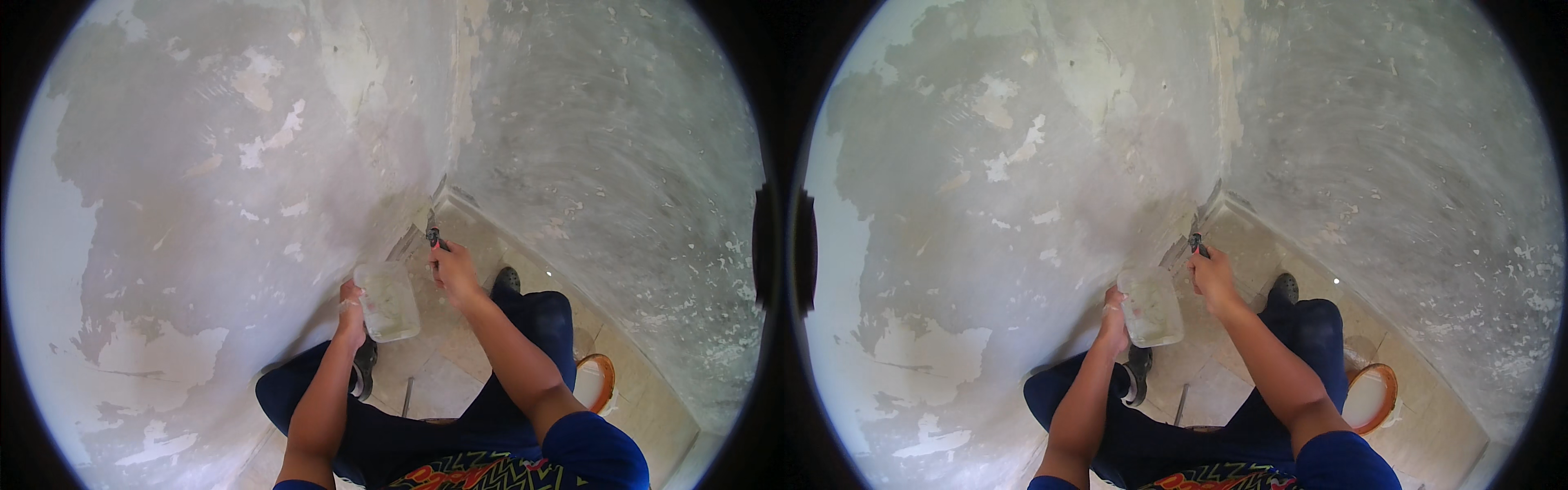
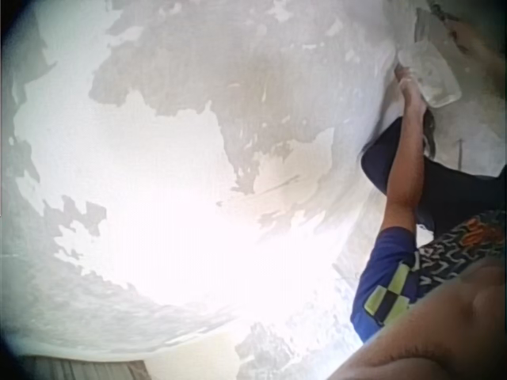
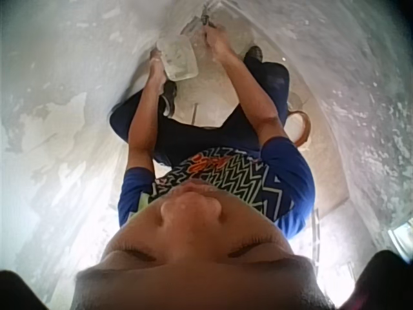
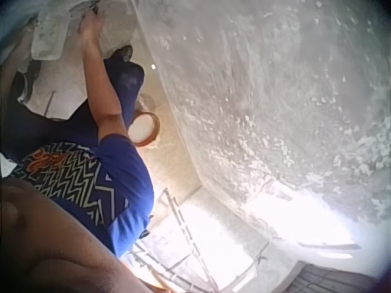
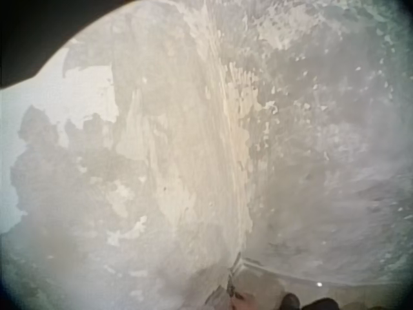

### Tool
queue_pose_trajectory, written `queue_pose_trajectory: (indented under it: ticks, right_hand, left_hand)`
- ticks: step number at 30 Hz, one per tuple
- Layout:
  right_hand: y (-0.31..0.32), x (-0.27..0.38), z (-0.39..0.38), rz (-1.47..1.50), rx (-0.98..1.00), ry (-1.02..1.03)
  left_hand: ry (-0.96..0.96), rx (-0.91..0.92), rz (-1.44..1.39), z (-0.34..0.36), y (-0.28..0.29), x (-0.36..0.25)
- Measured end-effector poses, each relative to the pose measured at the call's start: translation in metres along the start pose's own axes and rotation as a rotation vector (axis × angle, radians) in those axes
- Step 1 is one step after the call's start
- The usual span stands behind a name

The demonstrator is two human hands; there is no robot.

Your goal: The person applies plaster to the inner corner of a wall using a putty knife while holding a container of plaster in the other hand.

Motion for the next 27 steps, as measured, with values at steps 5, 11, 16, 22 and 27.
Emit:
queue_pose_trajectory:
  ticks: [5,11,16,22,27]
  right_hand:
    - [-0.047,-0.037,0.056,-0.222,-0.081,0.156]
    - [-0.136,-0.010,0.011,-0.354,-0.195,0.434]
    - [-0.134,0.022,-0.032,-0.487,-0.065,0.405]
    - [-0.095,0.028,-0.081,-0.428,0.085,0.552]
    - [-0.029,0.008,-0.044,-0.285,-0.015,0.444]
  left_hand:
    - [0.061,-0.099,0.032,0.009,0.011,0.013]
    - [0.019,-0.201,0.127,0.022,0.062,0.033]
    - [0.149,-0.128,-0.027,0.003,0.030,0.019]
    - [0.122,-0.166,0.053,0.006,0.017,0.009]
    - [0.062,-0.084,0.098,0.029,0.011,0.023]
Point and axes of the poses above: each hand's wrist, its own z-axis towards the middle knuckle, its own y-axis out of the back of the hand, x = y × z, the point moved 5 cm from there along z, towards the middle knuckle, and after that the axes turned 3 degrees about -x, right-handed, at the moved point
